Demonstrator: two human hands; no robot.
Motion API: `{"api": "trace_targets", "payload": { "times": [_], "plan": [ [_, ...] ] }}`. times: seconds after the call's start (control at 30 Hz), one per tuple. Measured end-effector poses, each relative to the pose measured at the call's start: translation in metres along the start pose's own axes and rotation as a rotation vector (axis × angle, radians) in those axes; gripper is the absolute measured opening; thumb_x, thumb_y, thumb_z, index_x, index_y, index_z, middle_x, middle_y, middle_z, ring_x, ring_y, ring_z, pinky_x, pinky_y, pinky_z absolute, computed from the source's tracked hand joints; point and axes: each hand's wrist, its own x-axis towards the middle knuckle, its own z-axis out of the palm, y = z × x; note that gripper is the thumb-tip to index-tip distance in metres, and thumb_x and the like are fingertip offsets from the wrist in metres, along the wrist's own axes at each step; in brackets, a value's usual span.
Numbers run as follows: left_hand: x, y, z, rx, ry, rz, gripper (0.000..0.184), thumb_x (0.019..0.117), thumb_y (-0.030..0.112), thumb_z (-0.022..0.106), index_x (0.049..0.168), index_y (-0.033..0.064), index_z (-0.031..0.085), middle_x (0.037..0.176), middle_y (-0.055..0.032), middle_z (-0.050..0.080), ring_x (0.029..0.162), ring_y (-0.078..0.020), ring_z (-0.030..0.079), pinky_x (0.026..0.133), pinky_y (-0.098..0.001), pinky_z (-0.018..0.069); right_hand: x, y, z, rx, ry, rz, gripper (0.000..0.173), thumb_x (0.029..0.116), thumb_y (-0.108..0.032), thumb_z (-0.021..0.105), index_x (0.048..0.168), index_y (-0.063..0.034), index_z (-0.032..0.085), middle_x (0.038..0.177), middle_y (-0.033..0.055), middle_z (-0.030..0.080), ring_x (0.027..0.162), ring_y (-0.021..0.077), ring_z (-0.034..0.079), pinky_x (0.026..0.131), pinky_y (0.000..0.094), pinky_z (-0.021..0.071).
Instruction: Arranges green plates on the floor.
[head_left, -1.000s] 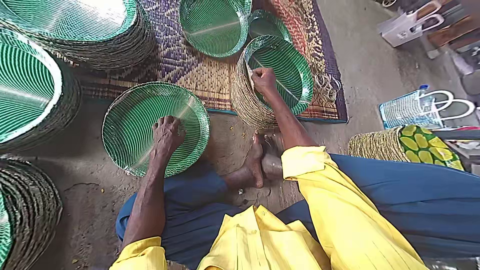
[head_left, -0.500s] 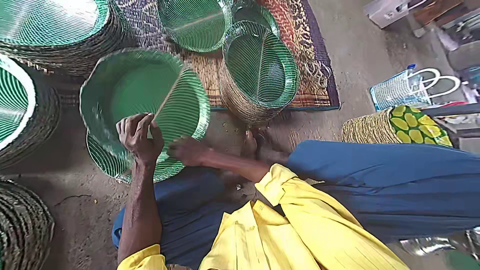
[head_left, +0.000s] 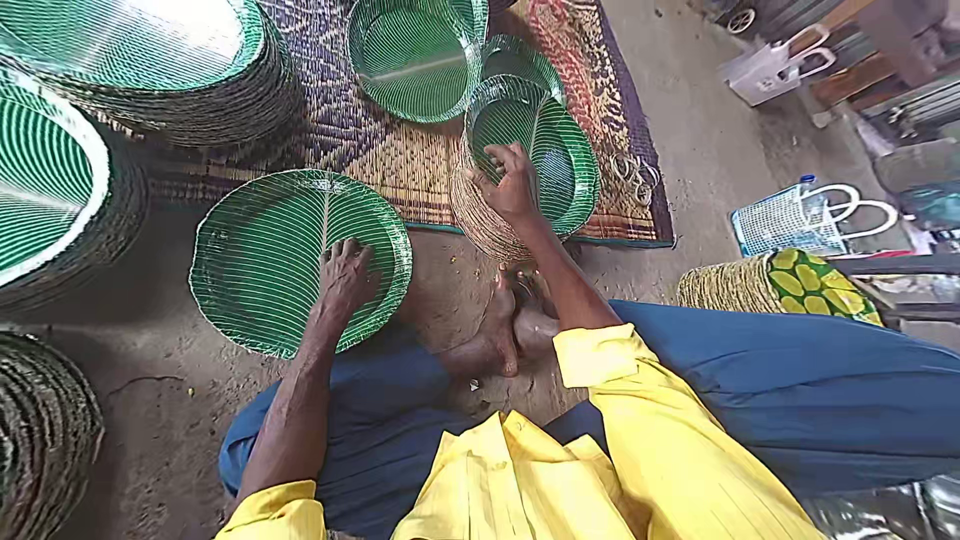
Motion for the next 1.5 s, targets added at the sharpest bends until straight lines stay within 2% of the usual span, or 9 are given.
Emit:
{"api": "trace_targets", "payload": {
  "times": [0.1,0.27,0.43,0.53,0.67,0.77,0.93,1.2,1.5],
  "plan": [
    [0.000,-0.005,-0.003,-0.023,0.042,0.010,0.040,0.0935,0.027,0.073,0.127,0.0059,0.069,0.131,-0.0249,0.061,0.126,-0.0458,0.055,0.103,-0.0659,0.0407,0.003,0.009,0.001,-0.098,-0.216,0.174,0.053,0.0917,-0.035,0.075,0.134,-0.0032,0.065,0.117,0.0204,0.067,0.100,0.0343,0.067,0.087,0.0535,0.0543],
    [-0.003,-0.008,-0.013,-0.050,0.111,-0.015,0.047,0.0971,0.032,0.069,0.134,0.0027,0.065,0.135,-0.0265,0.060,0.128,-0.0471,0.054,0.104,-0.0667,0.0395,-0.002,0.017,0.004,-0.026,-0.144,0.193,0.025,0.1007,-0.015,0.058,0.114,-0.0016,0.075,0.108,0.0200,0.072,0.101,0.0348,0.069,0.090,0.0539,0.0536],
    [-0.003,-0.010,-0.024,-0.207,0.217,-0.027,0.057,0.1041,0.041,0.054,0.143,0.0002,0.055,0.143,-0.0275,0.055,0.131,-0.0483,0.053,0.106,-0.0677,0.0386,-0.009,-0.027,-0.004,0.007,0.077,-0.150,0.023,0.0991,-0.005,0.055,0.106,0.0014,0.076,0.094,0.0192,0.070,0.086,0.0323,0.069,0.077,0.0477,0.0567],
    [-0.011,-0.012,-0.040,-0.331,0.523,-0.002,0.064,0.1088,0.044,0.028,0.145,-0.0042,0.050,0.142,-0.0278,0.055,0.130,-0.0383,0.056,0.111,-0.0522,0.0431,-0.035,-0.077,0.024,0.072,-0.032,-0.374,0.021,0.0953,-0.001,0.058,0.104,-0.0012,0.077,0.097,0.0181,0.072,0.090,0.0337,0.071,0.077,0.0499,0.0566],
    [-0.026,-0.021,-0.056,-0.216,0.954,0.088,0.060,0.1100,0.040,0.030,0.131,-0.0077,0.058,0.130,-0.0289,0.060,0.127,-0.0338,0.056,0.112,-0.0403,0.0413,-0.101,-0.108,0.109,0.142,-0.426,-0.646,0.022,0.0849,0.004,0.070,0.104,-0.0046,0.078,0.110,0.0171,0.074,0.103,0.0354,0.071,0.086,0.0536,0.0554],
    [-0.030,-0.022,-0.053,-0.118,0.706,-0.030,0.053,0.1082,0.039,0.037,0.134,-0.0007,0.062,0.134,-0.0264,0.061,0.128,-0.0406,0.056,0.111,-0.0536,0.0403,-0.133,-0.113,0.148,0.154,-0.875,-0.668,0.024,0.0960,0.001,0.061,0.115,-0.0034,0.074,0.127,0.0176,0.068,0.120,0.0371,0.062,0.102,0.0553,0.0458],
    [-0.013,-0.027,-0.029,0.014,0.126,-0.183,0.046,0.1008,0.034,0.062,0.134,0.0023,0.062,0.139,-0.0293,0.054,0.131,-0.0532,0.048,0.102,-0.0731,0.0368,-0.113,-0.095,0.119,0.232,-0.832,-0.703,0.017,0.0966,-0.012,0.067,0.105,-0.0011,0.076,0.107,0.0181,0.072,0.106,0.0369,0.067,0.089,0.0550,0.0506],
    [-0.022,-0.012,-0.043,0.062,-0.001,-0.311,0.040,0.1004,0.034,0.064,0.119,-0.0014,0.070,0.114,-0.0299,0.066,0.103,-0.0505,0.065,0.091,-0.0717,0.0442,-0.008,0.011,0.009,0.063,-0.133,-0.105,0.033,0.0985,-0.025,0.068,0.118,0.0016,0.072,0.108,0.0207,0.070,0.095,0.0315,0.071,0.087,0.0472,0.0587],
    [-0.016,-0.024,-0.037,-0.064,0.099,-0.285,0.036,0.1022,0.029,0.060,0.122,0.0002,0.069,0.106,-0.0259,0.071,0.097,-0.0478,0.069,0.083,-0.0707,0.0488,0.012,0.038,0.025,0.038,-0.270,0.259,0.049,0.0948,-0.038,0.074,0.122,0.0013,0.070,0.112,0.0202,0.070,0.100,0.0329,0.068,0.092,0.0527,0.0531]
  ]
}}
